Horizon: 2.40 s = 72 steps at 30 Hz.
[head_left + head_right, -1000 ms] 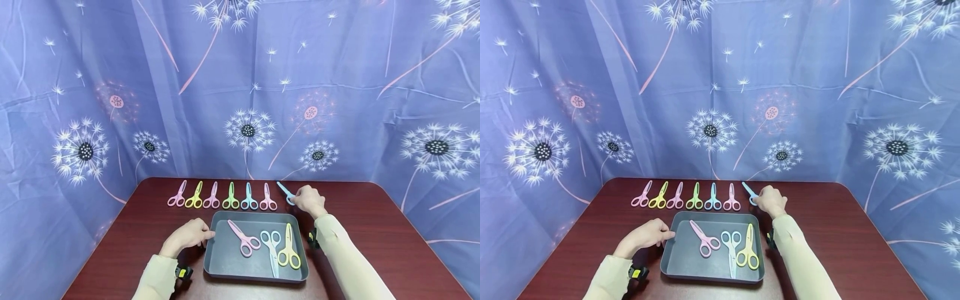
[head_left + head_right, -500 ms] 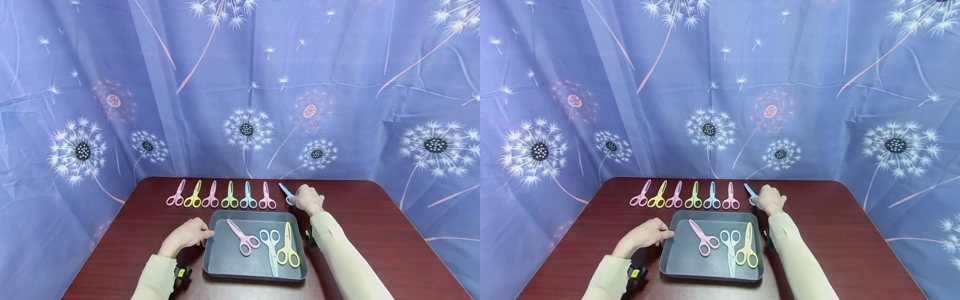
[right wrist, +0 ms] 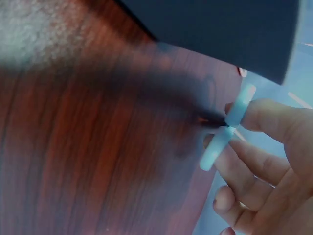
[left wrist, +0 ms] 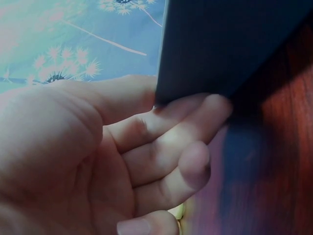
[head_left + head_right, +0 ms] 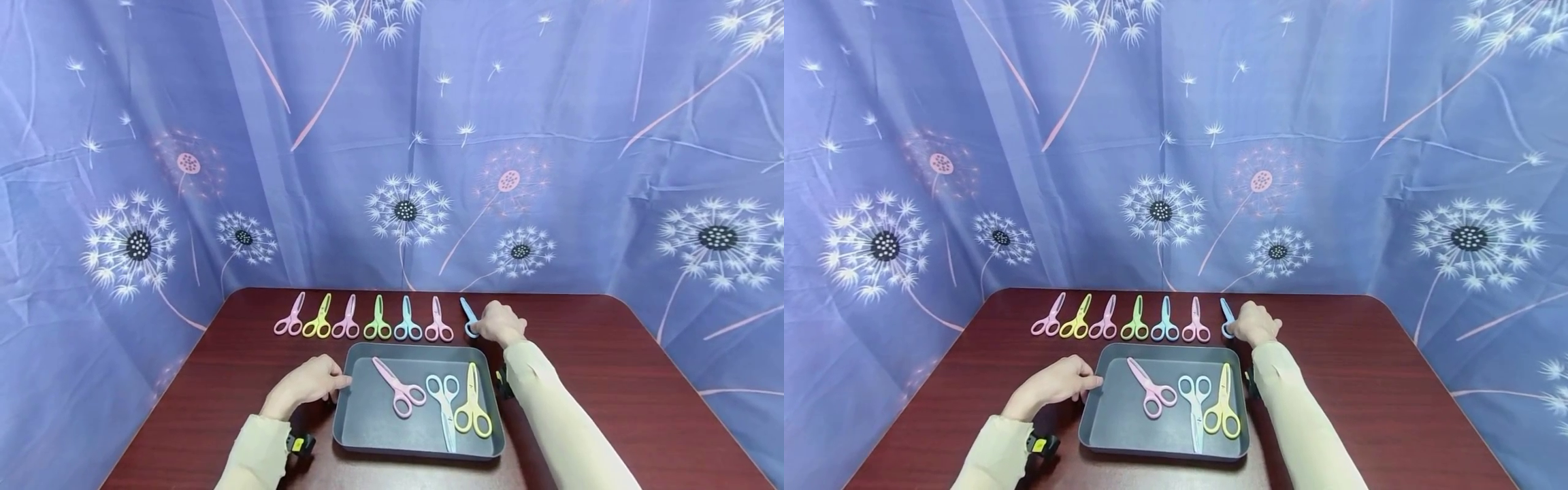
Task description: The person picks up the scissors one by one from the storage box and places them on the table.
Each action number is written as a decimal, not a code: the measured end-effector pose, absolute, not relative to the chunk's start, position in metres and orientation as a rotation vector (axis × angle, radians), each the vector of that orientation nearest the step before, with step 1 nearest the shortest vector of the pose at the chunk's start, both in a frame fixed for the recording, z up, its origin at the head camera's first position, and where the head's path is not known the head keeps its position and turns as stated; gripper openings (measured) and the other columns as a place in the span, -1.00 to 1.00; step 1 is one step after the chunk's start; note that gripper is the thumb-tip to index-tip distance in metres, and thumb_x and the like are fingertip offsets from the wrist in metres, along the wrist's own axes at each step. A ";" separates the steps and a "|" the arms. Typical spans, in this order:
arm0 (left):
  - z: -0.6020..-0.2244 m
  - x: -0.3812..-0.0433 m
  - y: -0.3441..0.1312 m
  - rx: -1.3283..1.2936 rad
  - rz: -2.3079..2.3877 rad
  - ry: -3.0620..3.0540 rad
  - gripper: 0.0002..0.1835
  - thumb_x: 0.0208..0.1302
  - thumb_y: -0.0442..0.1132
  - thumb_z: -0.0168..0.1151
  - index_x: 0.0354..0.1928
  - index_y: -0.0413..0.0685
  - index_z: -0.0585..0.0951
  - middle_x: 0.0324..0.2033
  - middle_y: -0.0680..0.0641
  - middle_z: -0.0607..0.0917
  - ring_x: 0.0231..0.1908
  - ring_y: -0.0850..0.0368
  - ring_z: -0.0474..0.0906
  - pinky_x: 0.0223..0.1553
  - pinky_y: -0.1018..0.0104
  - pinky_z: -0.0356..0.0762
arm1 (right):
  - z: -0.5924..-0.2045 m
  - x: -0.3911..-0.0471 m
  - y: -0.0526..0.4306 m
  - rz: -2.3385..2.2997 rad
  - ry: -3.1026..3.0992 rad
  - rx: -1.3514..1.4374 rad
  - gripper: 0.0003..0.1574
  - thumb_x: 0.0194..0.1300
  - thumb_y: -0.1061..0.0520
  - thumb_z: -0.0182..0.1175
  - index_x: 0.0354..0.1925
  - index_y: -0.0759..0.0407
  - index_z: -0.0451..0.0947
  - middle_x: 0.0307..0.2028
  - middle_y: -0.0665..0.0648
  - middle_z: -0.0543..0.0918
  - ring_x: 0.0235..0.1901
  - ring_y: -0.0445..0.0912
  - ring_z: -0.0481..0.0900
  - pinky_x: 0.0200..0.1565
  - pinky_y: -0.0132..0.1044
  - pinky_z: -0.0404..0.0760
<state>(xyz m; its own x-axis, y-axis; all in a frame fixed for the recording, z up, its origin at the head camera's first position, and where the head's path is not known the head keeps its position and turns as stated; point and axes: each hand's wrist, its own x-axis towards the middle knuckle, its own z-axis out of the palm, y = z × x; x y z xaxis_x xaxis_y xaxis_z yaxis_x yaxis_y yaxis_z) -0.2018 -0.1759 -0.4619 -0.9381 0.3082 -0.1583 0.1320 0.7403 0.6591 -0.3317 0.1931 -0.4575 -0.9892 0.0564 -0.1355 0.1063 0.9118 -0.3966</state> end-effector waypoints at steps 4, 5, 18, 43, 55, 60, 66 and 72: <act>-0.461 -0.202 -0.176 0.355 0.991 2.680 -0.63 0.33 -0.18 0.25 -0.66 -0.13 0.65 -0.72 -0.02 0.61 -0.68 0.11 0.48 -0.59 0.29 0.31 | -0.461 -0.334 0.192 -0.599 2.944 0.108 -0.69 0.06 -0.01 0.41 -0.53 0.15 0.54 -0.46 0.16 0.59 -0.21 0.15 0.56 -0.02 0.25 0.30; -0.461 -0.202 -0.176 0.355 0.992 2.678 -0.63 0.33 -0.18 0.25 -0.66 -0.12 0.65 -0.73 -0.01 0.61 -0.68 0.12 0.48 -0.59 0.30 0.31 | -0.461 -0.334 0.191 -0.593 2.940 0.105 -0.69 0.06 -0.01 0.41 -0.54 0.15 0.54 -0.46 0.15 0.59 -0.21 0.15 0.56 -0.02 0.25 0.30; -0.466 -0.205 -0.179 0.405 0.979 2.693 -0.62 0.33 -0.18 0.24 -0.68 -0.07 0.64 -0.76 0.04 0.60 -0.70 0.12 0.49 -0.61 0.33 0.33 | -0.463 -0.337 0.181 -0.546 2.928 0.120 -0.59 -0.06 -0.05 0.53 -0.46 0.17 0.56 -0.39 0.19 0.58 -0.23 0.14 0.56 -0.02 0.21 0.29; -0.465 -0.203 -0.177 0.339 0.992 2.662 -0.63 0.34 -0.18 0.24 -0.66 -0.12 0.65 -0.74 0.01 0.61 -0.68 0.12 0.50 -0.59 0.31 0.36 | -0.469 -0.332 0.180 -0.558 2.940 0.137 -0.55 0.02 -0.12 0.49 -0.50 0.16 0.53 -0.44 0.18 0.57 -0.24 0.14 0.55 0.00 0.26 0.23; -0.461 -0.203 -0.176 0.319 1.004 2.661 -0.63 0.33 -0.18 0.25 -0.66 -0.13 0.65 -0.73 -0.02 0.62 -0.67 0.10 0.50 -0.60 0.34 0.33 | -0.458 -0.332 0.188 -0.608 2.947 0.120 -0.54 0.03 -0.18 0.47 -0.55 0.12 0.55 -0.51 0.14 0.57 -0.26 0.11 0.55 0.02 0.28 0.20; -0.461 -0.206 -0.178 0.331 0.993 2.678 -0.62 0.33 -0.18 0.25 -0.67 -0.12 0.64 -0.73 -0.02 0.61 -0.67 0.09 0.49 -0.58 0.31 0.35 | -0.450 -0.334 0.192 -0.574 2.980 0.050 -0.60 0.13 -0.17 0.39 -0.47 0.13 0.64 -0.49 0.10 0.62 -0.29 0.09 0.56 0.02 0.31 0.18; -0.461 -0.207 -0.178 0.318 0.975 2.682 -0.65 0.32 -0.18 0.26 -0.65 -0.09 0.65 -0.73 0.00 0.61 -0.66 0.08 0.51 -0.56 0.29 0.37 | -0.437 -0.330 0.193 -0.560 3.050 -0.118 -0.58 0.16 -0.16 0.37 -0.28 0.16 0.67 -0.33 0.11 0.68 -0.24 0.11 0.58 -0.03 0.31 0.21; -0.460 -0.209 -0.177 0.323 0.963 2.682 -0.65 0.33 -0.17 0.25 -0.65 -0.09 0.65 -0.73 0.01 0.62 -0.66 0.09 0.51 -0.57 0.30 0.36 | -0.418 -0.320 0.189 -0.558 3.102 -0.269 -0.59 0.16 -0.15 0.38 -0.26 0.16 0.66 -0.34 0.10 0.68 -0.24 0.09 0.58 -0.07 0.27 0.24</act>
